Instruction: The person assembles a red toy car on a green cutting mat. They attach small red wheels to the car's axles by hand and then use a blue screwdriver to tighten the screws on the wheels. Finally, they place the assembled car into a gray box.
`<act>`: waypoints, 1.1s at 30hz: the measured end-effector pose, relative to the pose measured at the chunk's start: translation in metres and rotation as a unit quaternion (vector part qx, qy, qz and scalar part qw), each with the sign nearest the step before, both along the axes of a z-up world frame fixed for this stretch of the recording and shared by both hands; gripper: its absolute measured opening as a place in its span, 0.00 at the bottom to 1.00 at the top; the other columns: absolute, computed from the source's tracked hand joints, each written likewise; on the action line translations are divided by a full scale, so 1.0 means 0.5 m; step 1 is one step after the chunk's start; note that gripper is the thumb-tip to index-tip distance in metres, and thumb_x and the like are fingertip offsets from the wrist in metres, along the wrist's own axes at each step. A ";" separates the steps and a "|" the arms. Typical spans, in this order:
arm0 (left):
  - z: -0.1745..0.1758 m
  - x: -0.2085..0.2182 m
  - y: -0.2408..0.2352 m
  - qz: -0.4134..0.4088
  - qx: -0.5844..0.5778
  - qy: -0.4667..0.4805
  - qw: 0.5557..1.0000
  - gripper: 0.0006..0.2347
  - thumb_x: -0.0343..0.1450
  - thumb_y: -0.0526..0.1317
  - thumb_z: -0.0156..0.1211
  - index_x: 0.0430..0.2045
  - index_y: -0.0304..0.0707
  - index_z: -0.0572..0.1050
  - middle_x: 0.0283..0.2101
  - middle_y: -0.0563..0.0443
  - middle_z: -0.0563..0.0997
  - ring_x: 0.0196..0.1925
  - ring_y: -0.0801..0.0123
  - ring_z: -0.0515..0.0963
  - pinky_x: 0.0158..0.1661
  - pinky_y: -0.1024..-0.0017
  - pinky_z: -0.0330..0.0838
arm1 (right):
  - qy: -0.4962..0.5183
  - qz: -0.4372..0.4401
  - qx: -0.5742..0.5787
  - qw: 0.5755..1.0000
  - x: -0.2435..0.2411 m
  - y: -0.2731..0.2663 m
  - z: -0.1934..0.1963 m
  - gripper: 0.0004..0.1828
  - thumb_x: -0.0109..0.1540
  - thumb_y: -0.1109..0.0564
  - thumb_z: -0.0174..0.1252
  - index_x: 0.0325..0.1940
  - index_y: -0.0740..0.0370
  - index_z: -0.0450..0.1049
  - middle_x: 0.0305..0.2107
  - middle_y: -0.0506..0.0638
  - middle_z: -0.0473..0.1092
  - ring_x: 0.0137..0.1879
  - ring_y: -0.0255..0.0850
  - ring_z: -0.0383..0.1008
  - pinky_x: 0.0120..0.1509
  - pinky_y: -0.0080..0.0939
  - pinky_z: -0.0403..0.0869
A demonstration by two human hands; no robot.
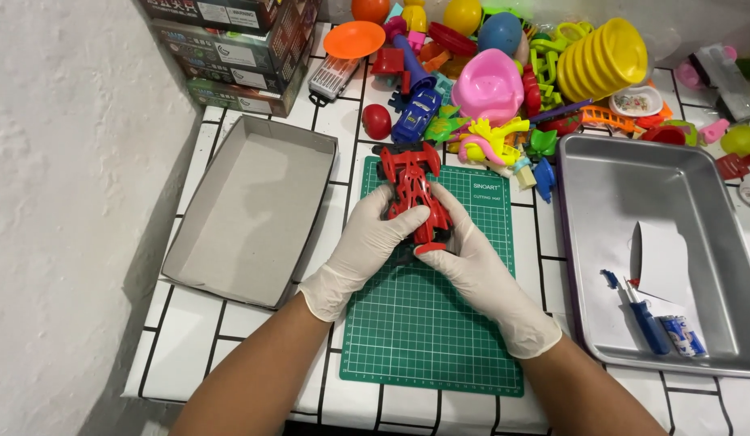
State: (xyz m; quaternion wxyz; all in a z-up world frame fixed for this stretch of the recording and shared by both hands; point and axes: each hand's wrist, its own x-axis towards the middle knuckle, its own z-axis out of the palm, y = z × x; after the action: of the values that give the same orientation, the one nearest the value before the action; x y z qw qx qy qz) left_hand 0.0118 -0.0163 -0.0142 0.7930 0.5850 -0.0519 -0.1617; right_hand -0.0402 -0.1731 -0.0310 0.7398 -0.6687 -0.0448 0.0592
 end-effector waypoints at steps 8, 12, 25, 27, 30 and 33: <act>-0.015 0.004 0.002 -0.006 0.003 -0.006 1.000 0.16 0.64 0.39 0.73 0.42 0.33 0.77 0.34 0.48 0.82 0.38 0.73 0.80 0.39 0.74 0.79 | 0.011 -0.021 0.020 1.000 0.003 0.001 -0.010 0.53 0.56 0.66 0.66 0.81 0.59 0.45 0.74 0.63 0.52 0.74 0.50 0.62 0.71 0.47 0.70; -0.017 0.005 0.002 -0.009 0.000 -0.007 1.000 0.16 0.64 0.39 0.73 0.42 0.32 0.77 0.35 0.48 0.82 0.39 0.73 0.80 0.40 0.74 0.79 | 0.008 -0.028 0.021 0.999 0.001 0.005 -0.006 0.53 0.56 0.67 0.66 0.81 0.60 0.46 0.73 0.63 0.54 0.73 0.49 0.63 0.71 0.46 0.71; 0.003 -0.014 0.002 -0.093 0.061 -0.053 0.992 0.25 0.62 0.38 0.74 0.53 0.32 0.75 0.48 0.40 0.83 0.52 0.64 0.79 0.51 0.63 0.77 | -0.059 -0.107 -0.055 0.991 0.006 -0.064 0.055 0.39 0.66 0.56 0.53 0.80 0.63 0.48 0.63 0.62 0.59 0.66 0.50 0.60 0.71 0.54 0.65; -0.010 -0.014 -0.001 -0.122 0.105 -0.066 0.985 0.23 0.61 0.39 0.74 0.51 0.36 0.76 0.46 0.44 0.84 0.49 0.66 0.81 0.50 0.65 0.78 | -0.071 -0.108 -0.001 0.992 0.013 -0.057 0.053 0.38 0.64 0.56 0.59 0.77 0.58 0.57 0.60 0.57 0.67 0.62 0.43 0.69 0.68 0.47 0.69; -0.008 -0.015 0.001 -0.137 0.129 -0.076 0.979 0.21 0.61 0.38 0.74 0.48 0.38 0.78 0.44 0.47 0.85 0.46 0.67 0.83 0.48 0.66 0.79 | -0.038 -0.164 -0.011 0.986 0.012 -0.067 -0.007 0.27 0.62 0.58 0.65 0.66 0.58 0.71 0.52 0.50 0.75 0.53 0.35 0.75 0.64 0.40 0.73; -0.002 -0.017 0.004 -0.137 0.126 -0.099 0.978 0.22 0.60 0.41 0.75 0.48 0.38 0.78 0.44 0.45 0.85 0.48 0.64 0.83 0.49 0.63 0.79 | -0.038 -0.186 -0.019 0.982 0.010 -0.068 -0.013 0.23 0.61 0.58 0.67 0.60 0.58 0.73 0.48 0.49 0.76 0.50 0.34 0.76 0.62 0.39 0.74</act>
State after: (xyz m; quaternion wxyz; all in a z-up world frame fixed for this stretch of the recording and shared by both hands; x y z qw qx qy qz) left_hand 0.0031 -0.0143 -0.0152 0.6743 0.6808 -0.1885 -0.2152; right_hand -0.0351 -0.2070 -0.0373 0.7231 -0.6808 0.0537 -0.1040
